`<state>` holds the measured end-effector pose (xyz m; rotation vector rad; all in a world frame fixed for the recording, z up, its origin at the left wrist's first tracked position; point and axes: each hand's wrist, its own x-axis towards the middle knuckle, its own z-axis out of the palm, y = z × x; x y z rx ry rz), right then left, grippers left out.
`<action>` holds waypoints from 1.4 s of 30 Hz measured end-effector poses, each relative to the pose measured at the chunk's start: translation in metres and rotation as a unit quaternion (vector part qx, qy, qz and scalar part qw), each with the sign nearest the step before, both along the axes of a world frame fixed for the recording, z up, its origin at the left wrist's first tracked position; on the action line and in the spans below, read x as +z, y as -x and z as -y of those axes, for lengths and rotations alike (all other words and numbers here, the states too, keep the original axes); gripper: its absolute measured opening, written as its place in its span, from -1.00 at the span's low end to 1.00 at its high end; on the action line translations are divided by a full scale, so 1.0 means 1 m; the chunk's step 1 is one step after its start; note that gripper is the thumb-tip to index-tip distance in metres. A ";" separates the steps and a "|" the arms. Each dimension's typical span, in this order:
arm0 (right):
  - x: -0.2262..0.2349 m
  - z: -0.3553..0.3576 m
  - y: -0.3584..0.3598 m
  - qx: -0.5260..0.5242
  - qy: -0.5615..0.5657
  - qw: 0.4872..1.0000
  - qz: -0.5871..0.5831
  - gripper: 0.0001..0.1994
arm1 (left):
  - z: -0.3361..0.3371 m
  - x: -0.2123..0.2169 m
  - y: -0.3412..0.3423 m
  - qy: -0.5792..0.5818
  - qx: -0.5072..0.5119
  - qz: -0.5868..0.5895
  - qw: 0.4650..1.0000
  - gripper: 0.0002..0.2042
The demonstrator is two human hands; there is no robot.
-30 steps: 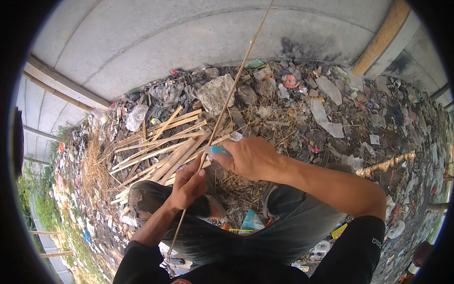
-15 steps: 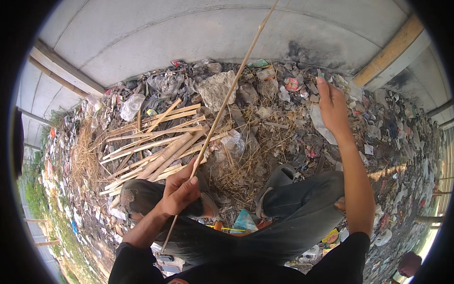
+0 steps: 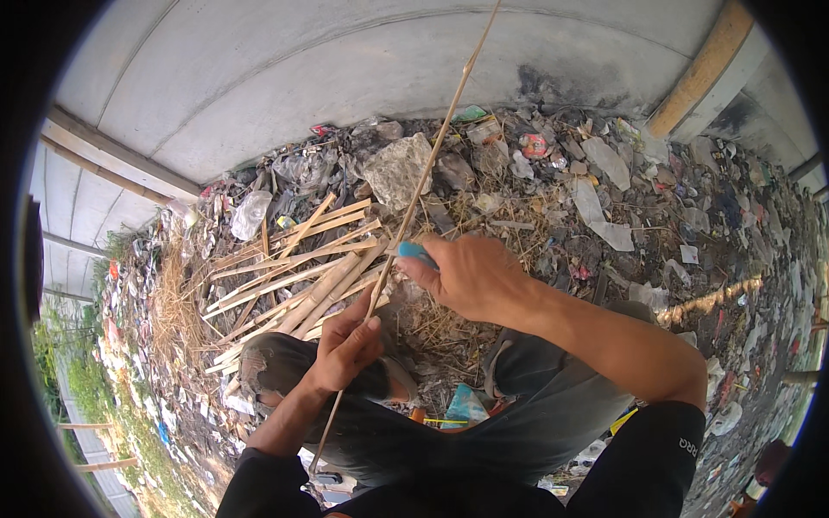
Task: The person sits on the ground and uses a utility knife to shave the surface of a long bamboo stick. They hold the stick with their left hand and scrape along its length with the knife in their right hand, removing thin strips of material.
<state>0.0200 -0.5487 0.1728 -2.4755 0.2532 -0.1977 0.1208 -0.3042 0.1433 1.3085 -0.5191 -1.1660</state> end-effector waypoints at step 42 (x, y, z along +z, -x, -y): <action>-0.024 0.172 0.006 -0.227 0.080 0.970 0.046 -0.28 | -0.025 -0.004 0.007 -0.045 -0.129 0.173 0.975 -0.41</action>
